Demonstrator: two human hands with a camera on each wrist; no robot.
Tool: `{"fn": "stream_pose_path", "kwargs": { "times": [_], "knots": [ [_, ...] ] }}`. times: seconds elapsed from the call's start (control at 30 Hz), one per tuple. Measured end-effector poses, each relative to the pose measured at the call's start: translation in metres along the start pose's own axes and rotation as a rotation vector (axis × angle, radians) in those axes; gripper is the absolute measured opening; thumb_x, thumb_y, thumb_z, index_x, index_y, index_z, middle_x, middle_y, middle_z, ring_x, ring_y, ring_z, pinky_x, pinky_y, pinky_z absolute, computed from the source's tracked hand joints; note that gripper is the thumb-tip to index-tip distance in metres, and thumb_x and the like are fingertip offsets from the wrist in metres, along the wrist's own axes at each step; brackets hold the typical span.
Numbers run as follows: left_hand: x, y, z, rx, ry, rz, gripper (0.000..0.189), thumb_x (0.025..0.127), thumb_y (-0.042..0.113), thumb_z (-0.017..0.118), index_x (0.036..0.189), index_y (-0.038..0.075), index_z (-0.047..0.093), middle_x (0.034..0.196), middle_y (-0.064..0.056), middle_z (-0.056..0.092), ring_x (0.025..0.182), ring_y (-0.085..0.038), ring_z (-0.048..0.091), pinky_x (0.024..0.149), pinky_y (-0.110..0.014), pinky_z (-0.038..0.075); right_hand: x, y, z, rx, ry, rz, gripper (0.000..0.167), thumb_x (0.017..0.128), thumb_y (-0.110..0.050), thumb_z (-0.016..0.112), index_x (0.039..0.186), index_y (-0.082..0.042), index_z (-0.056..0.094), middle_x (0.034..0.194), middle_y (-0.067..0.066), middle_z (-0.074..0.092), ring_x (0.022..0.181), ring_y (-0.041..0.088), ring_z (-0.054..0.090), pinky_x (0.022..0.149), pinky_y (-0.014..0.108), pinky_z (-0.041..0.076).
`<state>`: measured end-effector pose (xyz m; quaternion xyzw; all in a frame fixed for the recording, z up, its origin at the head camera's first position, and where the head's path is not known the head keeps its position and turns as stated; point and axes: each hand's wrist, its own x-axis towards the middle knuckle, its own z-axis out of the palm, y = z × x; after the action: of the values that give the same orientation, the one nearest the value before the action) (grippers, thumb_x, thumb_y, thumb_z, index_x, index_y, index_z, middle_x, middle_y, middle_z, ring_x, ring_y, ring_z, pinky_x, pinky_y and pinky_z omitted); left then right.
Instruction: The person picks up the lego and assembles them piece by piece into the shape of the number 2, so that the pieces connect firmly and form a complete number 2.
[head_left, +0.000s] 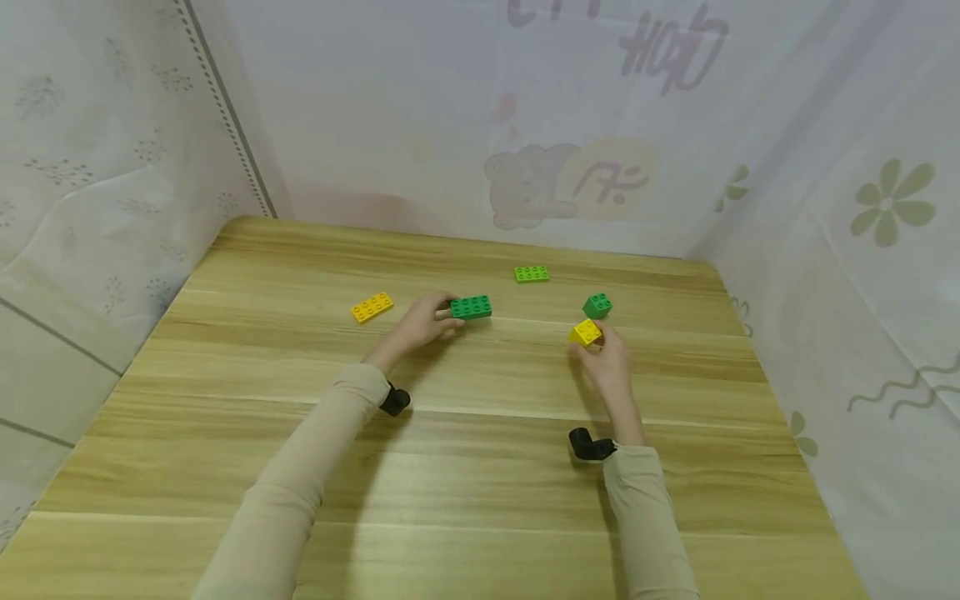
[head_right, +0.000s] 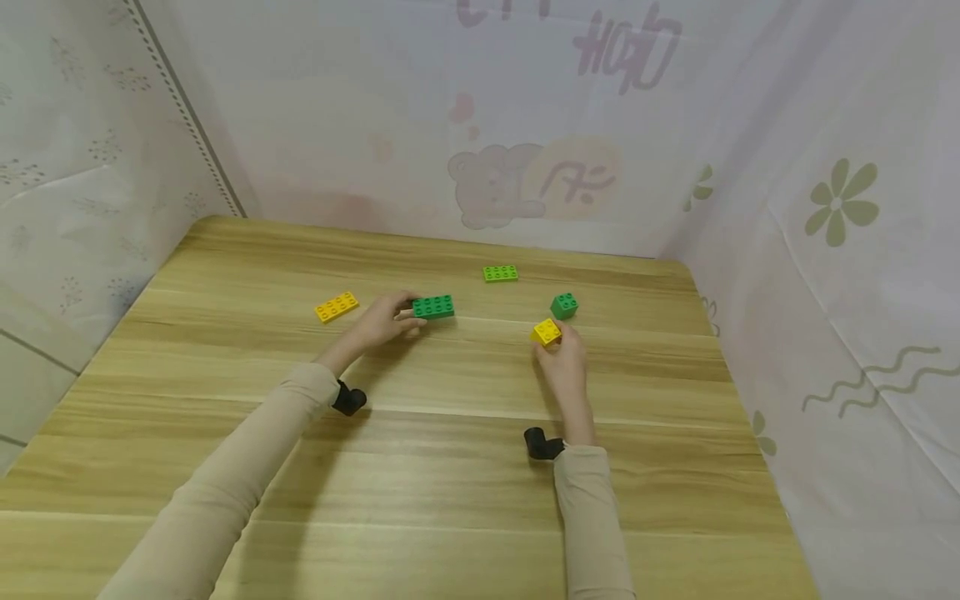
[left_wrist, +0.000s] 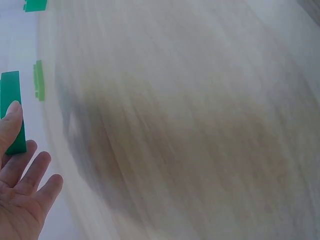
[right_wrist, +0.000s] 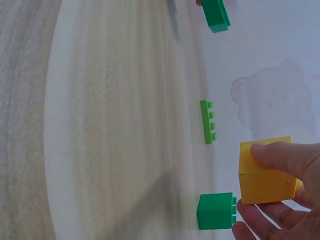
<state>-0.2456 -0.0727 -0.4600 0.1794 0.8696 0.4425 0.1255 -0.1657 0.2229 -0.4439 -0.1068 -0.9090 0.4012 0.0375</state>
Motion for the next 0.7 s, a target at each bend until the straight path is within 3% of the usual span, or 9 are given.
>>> {"fn": "stream_pose_path", "kwargs": {
  "times": [0.4,0.7],
  "knots": [
    [-0.004,0.017,0.000,0.023,-0.011,-0.004,0.043,0.090,0.017,0.058,0.128,0.003,0.046,0.128,-0.016,0.052,0.126,-0.033,0.043,0.106,-0.046,0.033,0.002,-0.007,0.002,0.023,-0.040,-0.043,0.054,0.083,-0.011,0.065,0.131,0.003,0.042,0.125,0.022,0.051,0.112,0.036,0.050,0.096,0.047,0.041],
    [-0.005,0.022,0.006,0.046,-0.032,0.035,0.042,0.090,0.014,0.057,0.128,0.001,0.046,0.129,-0.016,0.052,0.124,-0.031,0.046,0.107,-0.045,0.033,0.002,-0.015,0.004,0.019,-0.060,-0.078,0.056,0.084,-0.012,0.065,0.132,0.003,0.040,0.127,0.022,0.049,0.112,0.035,0.049,0.097,0.048,0.040]
  ]
}}
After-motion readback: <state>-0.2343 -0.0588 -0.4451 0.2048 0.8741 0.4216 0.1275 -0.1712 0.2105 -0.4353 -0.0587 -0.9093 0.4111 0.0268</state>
